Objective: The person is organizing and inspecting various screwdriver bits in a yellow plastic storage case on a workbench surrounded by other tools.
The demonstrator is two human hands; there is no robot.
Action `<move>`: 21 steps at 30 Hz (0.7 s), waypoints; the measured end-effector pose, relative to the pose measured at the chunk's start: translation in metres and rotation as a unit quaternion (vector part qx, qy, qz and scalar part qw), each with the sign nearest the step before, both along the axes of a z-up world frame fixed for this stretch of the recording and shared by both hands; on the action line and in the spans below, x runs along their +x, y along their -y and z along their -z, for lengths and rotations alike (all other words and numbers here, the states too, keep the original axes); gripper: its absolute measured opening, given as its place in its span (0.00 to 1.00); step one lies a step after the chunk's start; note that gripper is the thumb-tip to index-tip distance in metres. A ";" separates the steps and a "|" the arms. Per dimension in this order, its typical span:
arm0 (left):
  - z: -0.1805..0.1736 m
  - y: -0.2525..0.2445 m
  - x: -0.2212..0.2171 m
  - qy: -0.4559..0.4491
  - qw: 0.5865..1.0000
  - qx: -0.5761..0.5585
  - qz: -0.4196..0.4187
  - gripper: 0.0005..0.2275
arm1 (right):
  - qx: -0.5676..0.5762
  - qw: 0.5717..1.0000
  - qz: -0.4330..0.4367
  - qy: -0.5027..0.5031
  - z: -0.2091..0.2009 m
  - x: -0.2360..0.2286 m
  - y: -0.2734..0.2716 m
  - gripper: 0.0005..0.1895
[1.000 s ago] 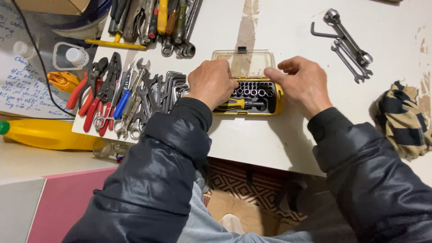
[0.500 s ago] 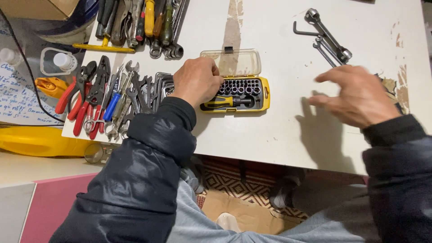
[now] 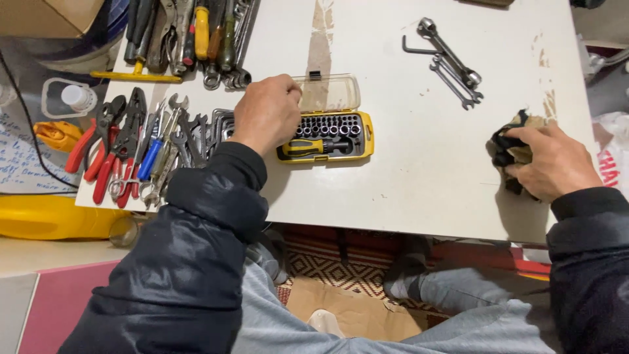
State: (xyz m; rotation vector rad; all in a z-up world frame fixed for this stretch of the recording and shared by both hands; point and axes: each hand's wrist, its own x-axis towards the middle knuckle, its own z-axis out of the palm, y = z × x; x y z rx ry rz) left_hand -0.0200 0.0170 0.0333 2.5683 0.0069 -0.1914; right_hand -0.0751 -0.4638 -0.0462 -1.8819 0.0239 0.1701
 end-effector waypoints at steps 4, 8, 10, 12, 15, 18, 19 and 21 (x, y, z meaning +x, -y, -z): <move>-0.002 -0.001 -0.004 0.045 0.999 -0.012 -0.003 0.14 | -0.504 0.856 0.091 -0.071 -0.046 -0.004 -0.004 0.30; -0.009 -0.004 -0.007 0.046 0.998 -0.020 -0.042 0.06 | -0.347 0.909 0.212 0.094 -0.030 -0.009 0.029 0.27; -0.007 -0.006 -0.005 0.064 0.997 -0.026 -0.045 0.07 | -0.289 0.921 0.219 0.143 -0.034 -0.015 0.016 0.26; -0.005 -0.007 -0.005 0.079 0.995 -0.031 -0.042 0.11 | -0.300 0.932 0.175 0.106 -0.052 -0.024 -0.021 0.27; -0.007 -0.004 -0.010 0.084 0.995 -0.051 -0.022 0.12 | -0.320 0.945 0.016 0.061 -0.079 -0.040 -0.094 0.31; -0.004 -0.003 -0.015 0.087 0.993 -0.083 -0.007 0.09 | -0.405 0.890 -0.155 0.142 -0.052 -0.047 -0.120 0.32; -0.007 -0.003 -0.016 0.088 0.993 -0.082 -0.008 0.09 | -0.405 0.890 -0.155 0.145 -0.039 -0.047 -0.118 0.32; -0.012 -0.005 -0.021 0.085 0.993 -0.077 0.000 0.09 | -0.530 0.807 -0.171 0.198 -0.012 -0.045 -0.114 0.39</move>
